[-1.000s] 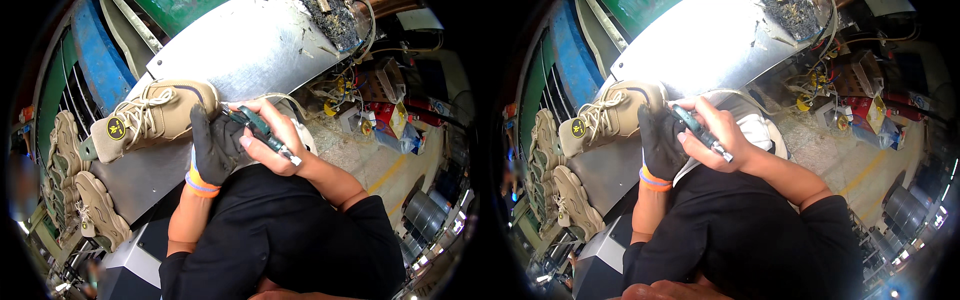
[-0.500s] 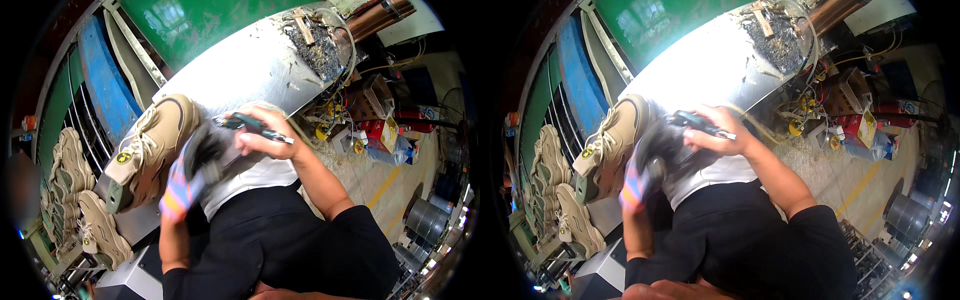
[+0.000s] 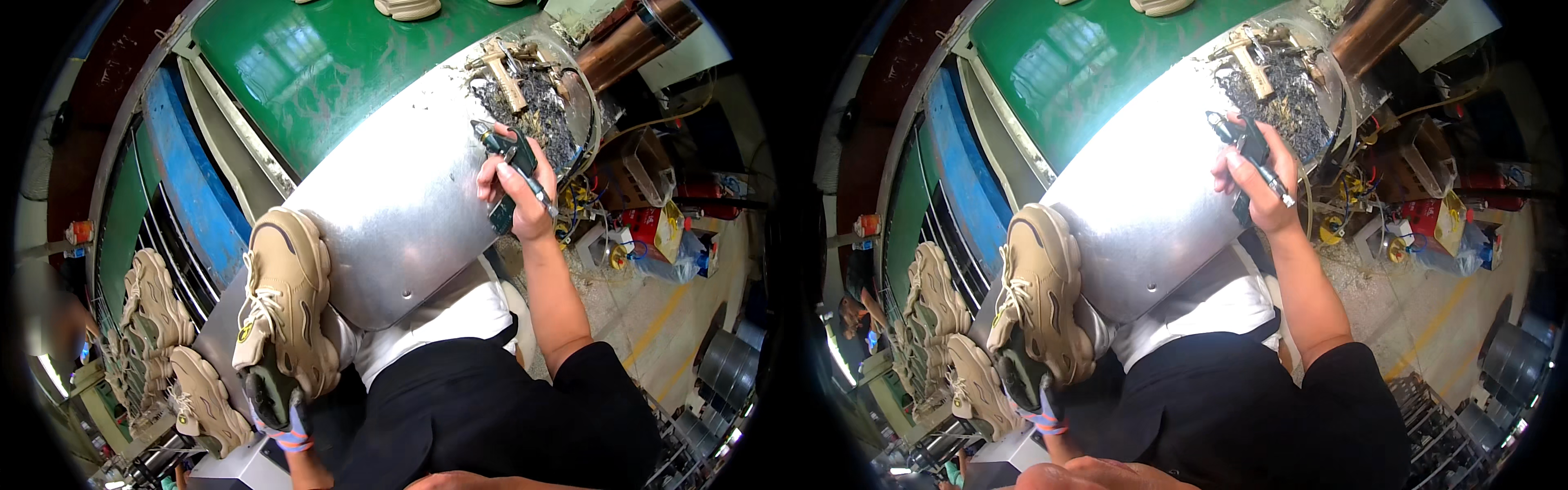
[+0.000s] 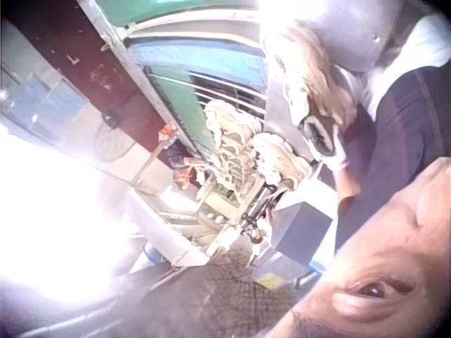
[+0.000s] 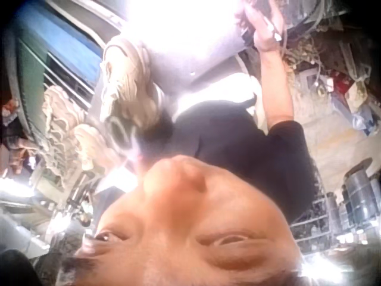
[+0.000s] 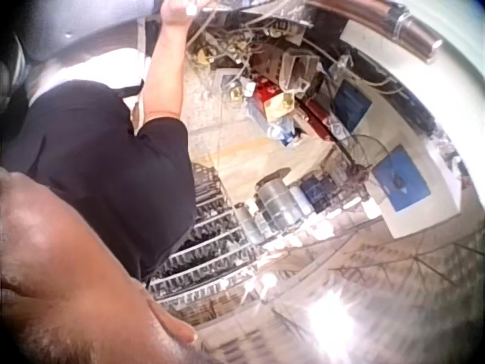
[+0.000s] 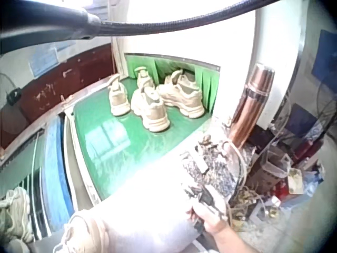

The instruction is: The person uses a handheld rotary tool to trim the edges of a shoe sole, rotating the shoe by hand to reach different sides before placing it back on a conveyor belt.

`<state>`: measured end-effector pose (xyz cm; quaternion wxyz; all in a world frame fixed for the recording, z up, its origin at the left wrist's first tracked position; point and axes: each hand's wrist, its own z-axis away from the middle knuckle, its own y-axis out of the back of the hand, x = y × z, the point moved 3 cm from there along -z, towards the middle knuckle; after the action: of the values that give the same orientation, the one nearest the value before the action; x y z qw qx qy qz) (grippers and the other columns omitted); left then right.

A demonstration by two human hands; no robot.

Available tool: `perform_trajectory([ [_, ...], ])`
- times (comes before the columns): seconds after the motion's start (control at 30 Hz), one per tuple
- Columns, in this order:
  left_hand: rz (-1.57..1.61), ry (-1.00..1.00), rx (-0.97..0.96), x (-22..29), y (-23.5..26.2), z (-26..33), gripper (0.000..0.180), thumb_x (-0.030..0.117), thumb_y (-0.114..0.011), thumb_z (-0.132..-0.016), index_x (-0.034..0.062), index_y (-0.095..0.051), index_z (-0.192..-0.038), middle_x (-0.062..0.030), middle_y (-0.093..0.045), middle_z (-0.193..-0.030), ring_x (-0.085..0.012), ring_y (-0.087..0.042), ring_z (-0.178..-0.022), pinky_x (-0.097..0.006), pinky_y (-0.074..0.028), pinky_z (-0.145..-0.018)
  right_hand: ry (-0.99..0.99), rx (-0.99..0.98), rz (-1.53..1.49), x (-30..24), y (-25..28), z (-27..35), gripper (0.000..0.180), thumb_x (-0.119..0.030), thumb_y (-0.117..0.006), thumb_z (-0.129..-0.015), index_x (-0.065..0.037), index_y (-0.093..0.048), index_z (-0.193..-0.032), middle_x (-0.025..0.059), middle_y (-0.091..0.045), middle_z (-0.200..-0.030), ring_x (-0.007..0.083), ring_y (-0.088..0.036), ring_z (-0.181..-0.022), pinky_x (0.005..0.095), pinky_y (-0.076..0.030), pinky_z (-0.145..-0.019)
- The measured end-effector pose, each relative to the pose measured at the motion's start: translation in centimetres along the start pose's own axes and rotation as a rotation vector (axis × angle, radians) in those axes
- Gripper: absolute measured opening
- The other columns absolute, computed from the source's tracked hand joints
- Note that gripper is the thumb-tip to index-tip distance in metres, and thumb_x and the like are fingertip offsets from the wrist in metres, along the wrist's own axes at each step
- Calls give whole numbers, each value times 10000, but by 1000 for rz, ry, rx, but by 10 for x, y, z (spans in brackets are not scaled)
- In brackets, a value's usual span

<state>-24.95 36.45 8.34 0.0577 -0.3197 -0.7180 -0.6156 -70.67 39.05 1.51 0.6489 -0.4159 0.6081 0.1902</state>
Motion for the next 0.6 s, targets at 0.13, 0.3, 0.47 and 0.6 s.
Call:
perform_trajectory([
  [0.13,500,190,148,60,-49,-68,707,247,-658,-849,-16,-371,-1439,-170,-429,-1446,-268,-426,-1304,-380,-311,-1096,-37,4,-29,-1,4,0,496,-151,-575,-863,72,-457,-1290,113,-641,-799,146,-611,-649,239,-463,-572],
  [0.3,623,-58,162,94,-111,-261,565,179,-625,-885,-14,-453,-1387,-144,-512,-1365,-244,-498,-1218,-362,-415,-1007,-105,-9,-64,-4,4,-1,507,-119,-581,-867,69,-428,-1312,113,-634,-828,142,-605,-690,270,-498,-629],
  [0.47,366,-344,311,85,-197,-447,430,166,-677,-851,16,-605,-1247,-134,-638,-1217,-253,-601,-1089,-350,-442,-969,-122,-25,-69,-3,5,0,500,-27,-540,-860,72,-399,-1329,131,-632,-831,157,-608,-707,293,-517,-651],
  [0.6,209,-374,376,81,-239,-552,449,300,-681,-842,47,-633,-1210,-158,-664,-1169,-312,-619,-1091,-359,-460,-949,-59,-57,-14,6,8,3,533,4,-534,-841,53,-366,-1344,152,-635,-822,175,-614,-688,309,-522,-641],
])
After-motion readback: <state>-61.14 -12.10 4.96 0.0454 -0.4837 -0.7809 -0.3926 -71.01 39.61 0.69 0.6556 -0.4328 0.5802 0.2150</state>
